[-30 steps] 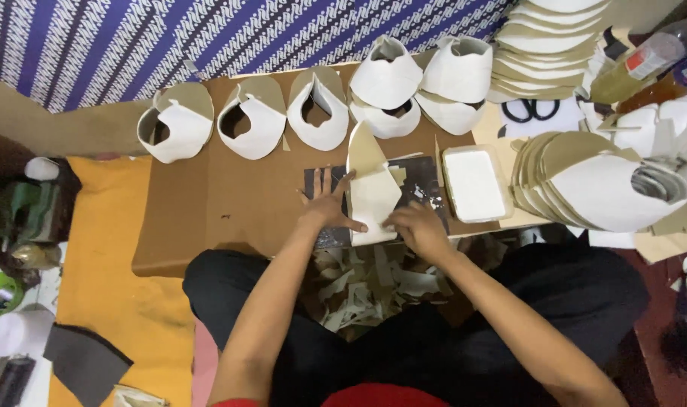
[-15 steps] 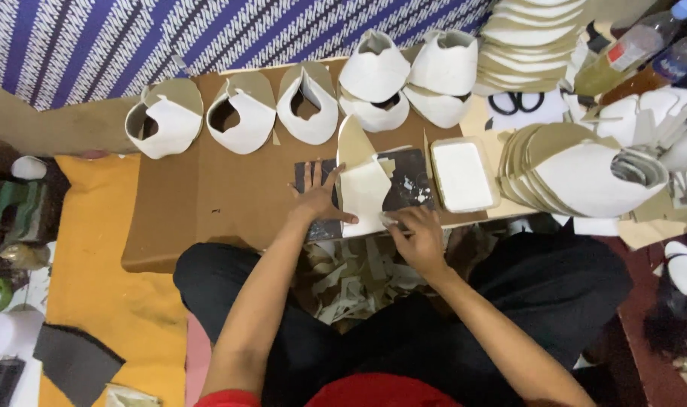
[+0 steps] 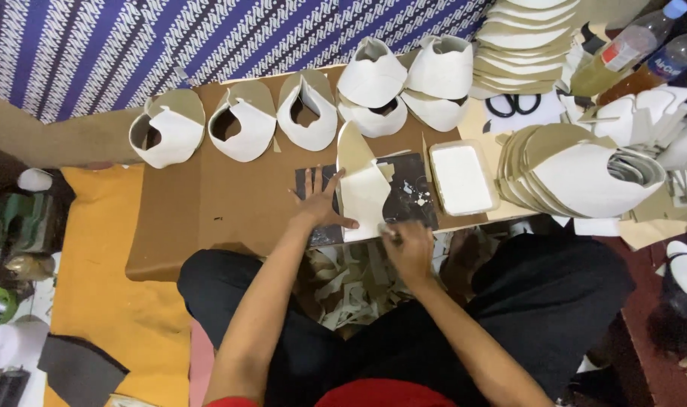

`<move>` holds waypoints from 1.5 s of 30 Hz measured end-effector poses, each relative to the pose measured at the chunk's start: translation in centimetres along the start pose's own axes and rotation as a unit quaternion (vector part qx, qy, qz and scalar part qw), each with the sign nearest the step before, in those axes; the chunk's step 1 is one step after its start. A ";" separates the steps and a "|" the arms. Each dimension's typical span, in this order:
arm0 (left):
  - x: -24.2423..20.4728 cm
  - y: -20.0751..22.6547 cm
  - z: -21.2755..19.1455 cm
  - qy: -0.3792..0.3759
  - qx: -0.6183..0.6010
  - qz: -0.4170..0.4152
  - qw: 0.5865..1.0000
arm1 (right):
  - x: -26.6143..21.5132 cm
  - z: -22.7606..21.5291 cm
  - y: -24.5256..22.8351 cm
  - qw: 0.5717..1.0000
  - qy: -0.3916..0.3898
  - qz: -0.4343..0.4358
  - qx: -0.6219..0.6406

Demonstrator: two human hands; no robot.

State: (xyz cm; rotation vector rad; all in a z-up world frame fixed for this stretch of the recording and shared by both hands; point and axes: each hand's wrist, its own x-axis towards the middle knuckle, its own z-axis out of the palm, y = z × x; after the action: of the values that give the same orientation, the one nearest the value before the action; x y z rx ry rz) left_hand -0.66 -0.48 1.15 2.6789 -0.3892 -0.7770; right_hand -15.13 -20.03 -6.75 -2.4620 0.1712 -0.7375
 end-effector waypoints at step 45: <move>-8.6 8.4 1.7 0.354 -0.512 0.165 0.765 | 6.2 -8.6 -4.1 0.873 -0.243 0.126 0.404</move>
State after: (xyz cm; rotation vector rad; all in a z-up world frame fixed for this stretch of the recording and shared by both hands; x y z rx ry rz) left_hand -10.06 -5.50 6.98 1.5812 -0.1385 0.1806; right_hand -14.72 -22.37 4.36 -1.6887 -0.0177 -0.0179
